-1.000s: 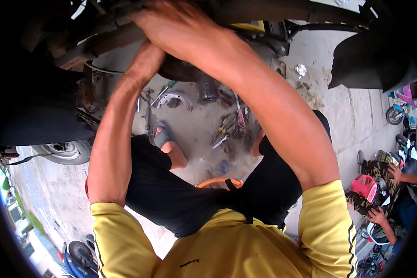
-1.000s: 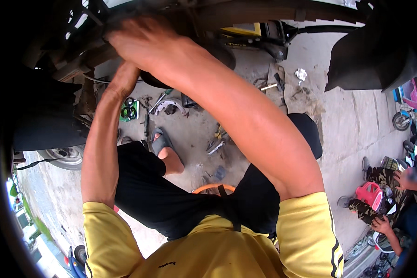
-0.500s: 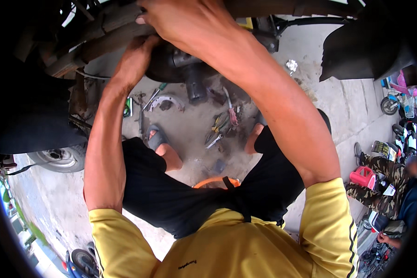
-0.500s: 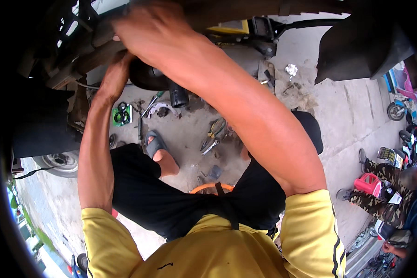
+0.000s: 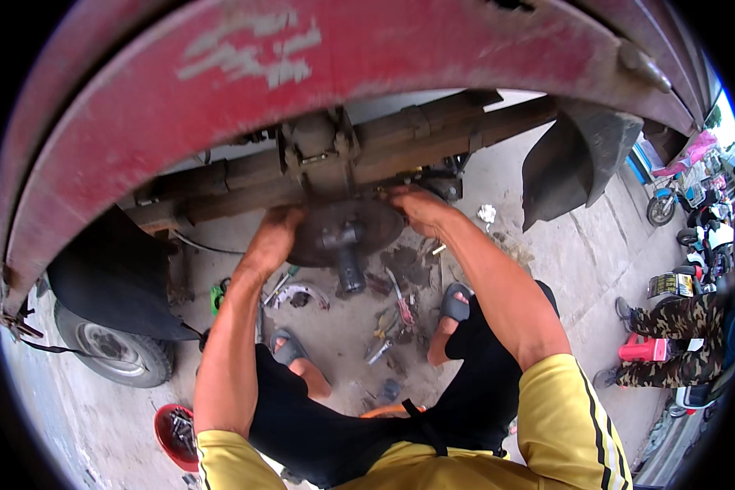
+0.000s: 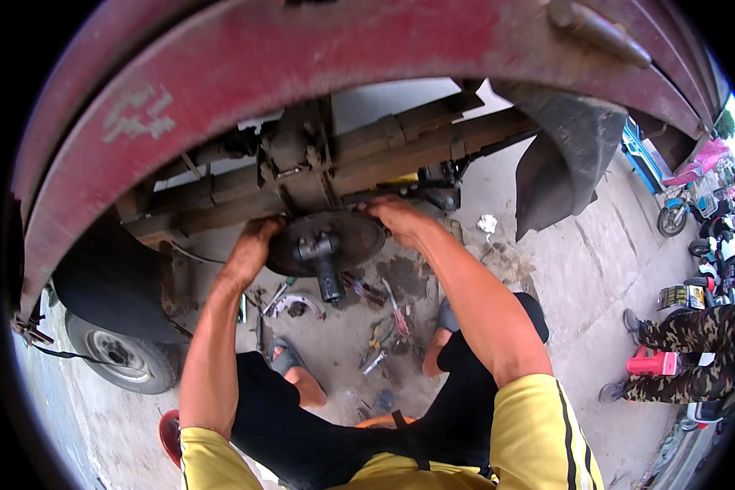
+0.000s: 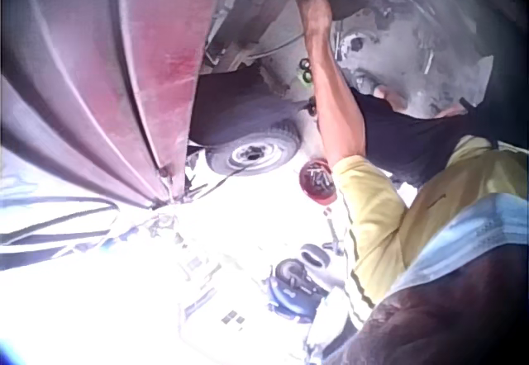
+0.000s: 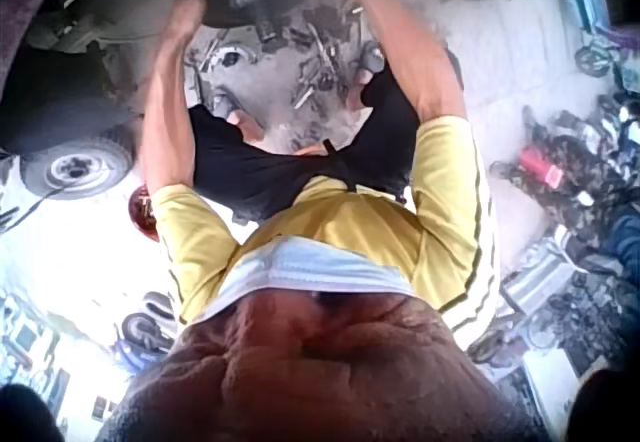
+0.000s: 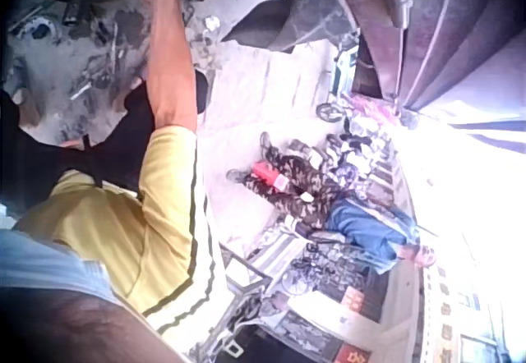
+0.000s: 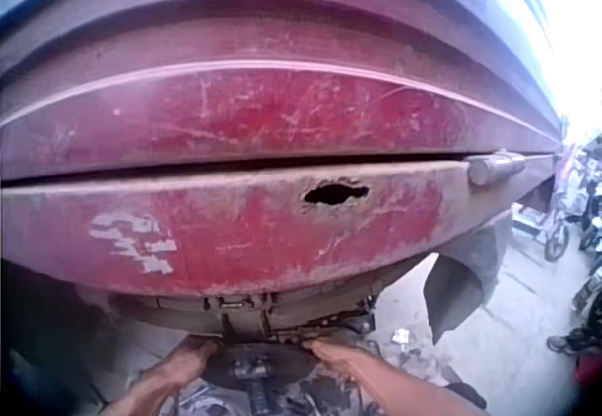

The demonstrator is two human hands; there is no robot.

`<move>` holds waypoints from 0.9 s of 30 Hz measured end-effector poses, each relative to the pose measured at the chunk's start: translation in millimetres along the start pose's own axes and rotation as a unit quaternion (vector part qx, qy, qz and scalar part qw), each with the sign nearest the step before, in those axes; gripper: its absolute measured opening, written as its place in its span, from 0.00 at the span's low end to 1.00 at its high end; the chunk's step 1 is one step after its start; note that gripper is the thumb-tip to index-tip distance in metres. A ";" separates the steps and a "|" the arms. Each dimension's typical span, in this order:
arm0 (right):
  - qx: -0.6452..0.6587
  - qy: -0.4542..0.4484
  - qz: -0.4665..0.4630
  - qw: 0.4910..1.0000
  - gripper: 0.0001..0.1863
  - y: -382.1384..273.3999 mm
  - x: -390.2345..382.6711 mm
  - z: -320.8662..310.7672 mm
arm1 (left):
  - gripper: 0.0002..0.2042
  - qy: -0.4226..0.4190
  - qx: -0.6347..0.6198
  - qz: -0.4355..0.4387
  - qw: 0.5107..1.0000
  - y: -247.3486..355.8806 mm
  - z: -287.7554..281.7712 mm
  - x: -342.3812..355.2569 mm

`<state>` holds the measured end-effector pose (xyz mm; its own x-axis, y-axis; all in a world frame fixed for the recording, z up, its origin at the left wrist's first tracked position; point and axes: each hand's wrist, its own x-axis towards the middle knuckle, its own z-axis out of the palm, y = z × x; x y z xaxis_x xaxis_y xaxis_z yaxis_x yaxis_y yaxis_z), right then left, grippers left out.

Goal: The person works on a rear brake assembly of a red vehicle, manipulating the brake shoes and hub by hand before using a flashlight to illuminate the underside of the axle.

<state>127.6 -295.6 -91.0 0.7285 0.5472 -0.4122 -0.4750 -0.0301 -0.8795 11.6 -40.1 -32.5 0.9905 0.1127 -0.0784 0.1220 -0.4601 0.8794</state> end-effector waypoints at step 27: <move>-0.552 0.174 -0.557 0.596 0.09 -67.5 -28.9 138.1 | 0.16 -0.049 -0.127 -0.013 0.991 -11.0 2.8 0.8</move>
<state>70.4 -193.8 13.2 0.4372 0.5415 0.7181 0.8732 -0.4467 -0.1948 11.2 -37.3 -43.5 0.9900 0.0310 -0.1373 0.1407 -0.2210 0.9651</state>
